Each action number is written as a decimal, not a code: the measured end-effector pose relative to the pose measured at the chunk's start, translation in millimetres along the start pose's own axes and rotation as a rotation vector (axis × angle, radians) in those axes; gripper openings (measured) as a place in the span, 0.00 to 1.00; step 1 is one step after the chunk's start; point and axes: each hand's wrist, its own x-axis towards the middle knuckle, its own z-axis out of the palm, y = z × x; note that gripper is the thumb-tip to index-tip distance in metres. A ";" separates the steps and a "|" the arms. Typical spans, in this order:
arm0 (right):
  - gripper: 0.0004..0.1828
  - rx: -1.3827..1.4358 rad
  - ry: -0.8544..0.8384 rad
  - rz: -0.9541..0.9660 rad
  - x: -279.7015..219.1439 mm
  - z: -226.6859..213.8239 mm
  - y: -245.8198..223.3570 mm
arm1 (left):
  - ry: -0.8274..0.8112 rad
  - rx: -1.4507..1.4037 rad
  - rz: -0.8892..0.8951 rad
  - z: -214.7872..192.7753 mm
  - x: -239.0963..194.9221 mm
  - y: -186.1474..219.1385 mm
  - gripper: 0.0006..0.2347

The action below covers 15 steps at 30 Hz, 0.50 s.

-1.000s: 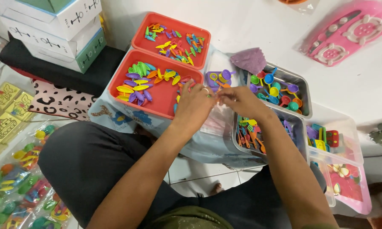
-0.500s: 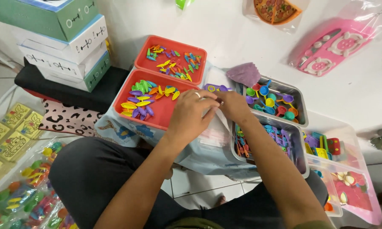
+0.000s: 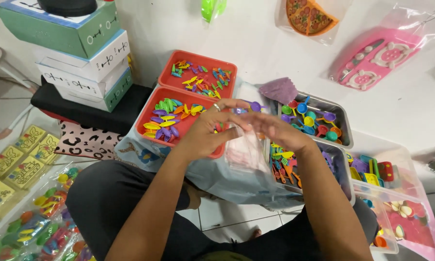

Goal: The person sits on the floor and wipes various small plastic toys, including a purple toy, a yellow toy, and orange forks, using a purple cloth. The person then places the cleaned items into a clear plastic bag.

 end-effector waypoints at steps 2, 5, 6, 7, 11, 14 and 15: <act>0.47 0.033 0.057 0.062 -27.7 0.2 44.7 | -0.029 -0.102 -0.021 6.0 -1.4 -13.2 0.07; 0.25 0.125 0.225 0.104 -34.4 10.5 53.4 | 0.044 -0.138 -0.082 13.5 -2.4 -32.0 0.18; 0.17 0.186 0.340 0.095 -32.9 16.6 47.1 | 0.144 -0.083 -0.127 16.8 -3.7 -38.7 0.28; 0.17 0.183 0.340 0.082 -30.3 17.7 40.1 | 0.140 -0.074 -0.118 16.2 -1.3 -35.3 0.28; 0.16 0.177 0.831 0.009 -29.9 29.1 17.8 | 0.069 -0.443 -0.305 28.9 -2.3 -48.6 0.47; 0.17 0.171 0.864 0.047 -35.0 41.0 11.1 | 0.147 -0.433 -0.249 44.9 -4.4 -66.4 0.34; 0.17 0.155 0.815 0.056 -34.4 44.7 9.7 | 0.261 -0.347 -0.225 48.0 -4.1 -70.0 0.20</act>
